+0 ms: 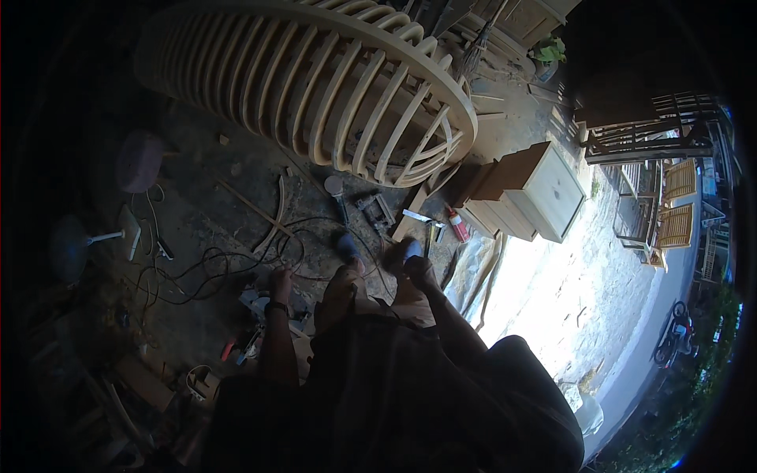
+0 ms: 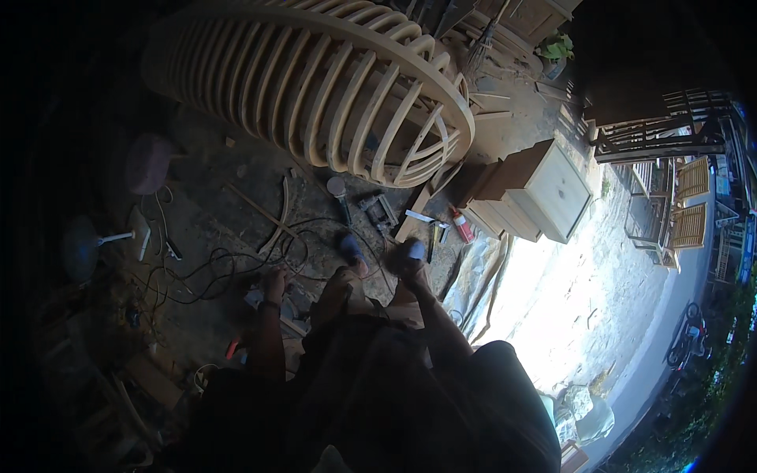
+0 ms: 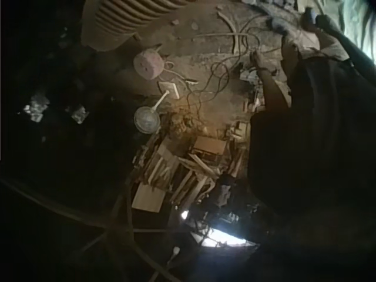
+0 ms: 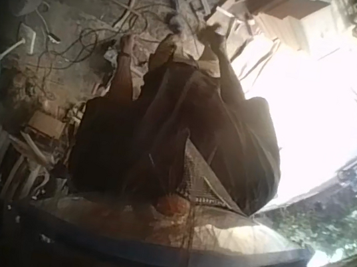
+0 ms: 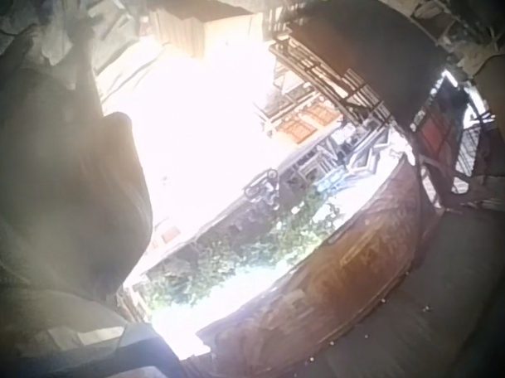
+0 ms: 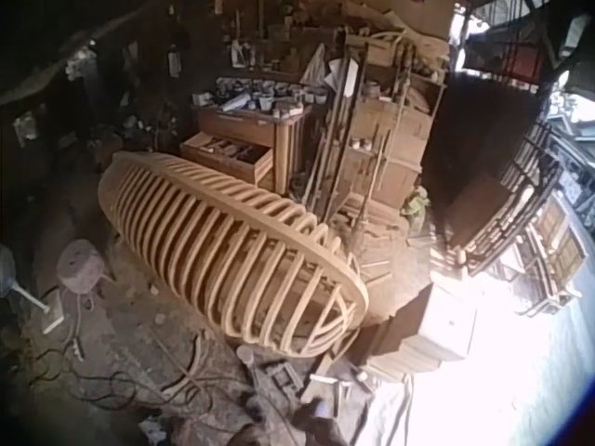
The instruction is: The person fits a curved wooden strip into a large circular wooden frame, applies adhesive from a bottle, and smooths the surfaces of the assembly using a power sander.
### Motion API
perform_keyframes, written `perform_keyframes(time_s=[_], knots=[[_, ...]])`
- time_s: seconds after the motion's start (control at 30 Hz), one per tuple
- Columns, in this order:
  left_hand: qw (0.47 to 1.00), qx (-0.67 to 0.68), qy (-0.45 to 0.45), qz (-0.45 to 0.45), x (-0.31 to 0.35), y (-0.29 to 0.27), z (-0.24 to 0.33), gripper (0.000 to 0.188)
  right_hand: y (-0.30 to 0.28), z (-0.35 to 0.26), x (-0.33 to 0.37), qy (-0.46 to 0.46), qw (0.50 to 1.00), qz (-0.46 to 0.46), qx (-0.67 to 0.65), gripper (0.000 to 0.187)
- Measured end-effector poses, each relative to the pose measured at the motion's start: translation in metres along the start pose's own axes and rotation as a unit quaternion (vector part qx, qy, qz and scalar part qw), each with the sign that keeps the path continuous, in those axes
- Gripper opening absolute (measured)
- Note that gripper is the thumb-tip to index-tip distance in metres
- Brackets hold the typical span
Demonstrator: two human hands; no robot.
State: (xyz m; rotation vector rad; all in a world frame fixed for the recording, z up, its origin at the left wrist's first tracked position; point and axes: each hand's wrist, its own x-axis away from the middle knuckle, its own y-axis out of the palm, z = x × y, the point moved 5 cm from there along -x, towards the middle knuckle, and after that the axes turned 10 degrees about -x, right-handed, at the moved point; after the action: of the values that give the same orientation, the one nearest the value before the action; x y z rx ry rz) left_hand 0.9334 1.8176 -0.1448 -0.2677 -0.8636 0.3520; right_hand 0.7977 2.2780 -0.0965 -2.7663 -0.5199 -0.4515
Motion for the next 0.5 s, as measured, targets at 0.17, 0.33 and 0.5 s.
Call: perform_keyframes(time_s=[0.17,0.33,0.5], knots=[[0.988,0.112,0.071,0.076,-0.073,0.031,0.036,0.01,0.022,0.003,-0.065,0.088,0.991,-0.07,-0.079,0.022],[0.98,-0.084,0.166,0.075,-0.186,0.102,0.012,0.019,0.0,0.173,-0.152,-0.035,0.993,-0.107,0.044,0.024],[0.97,-0.149,0.122,0.15,-0.312,0.138,-0.094,0.028,-0.001,0.279,-0.229,-0.132,0.97,-0.121,0.164,0.015]])
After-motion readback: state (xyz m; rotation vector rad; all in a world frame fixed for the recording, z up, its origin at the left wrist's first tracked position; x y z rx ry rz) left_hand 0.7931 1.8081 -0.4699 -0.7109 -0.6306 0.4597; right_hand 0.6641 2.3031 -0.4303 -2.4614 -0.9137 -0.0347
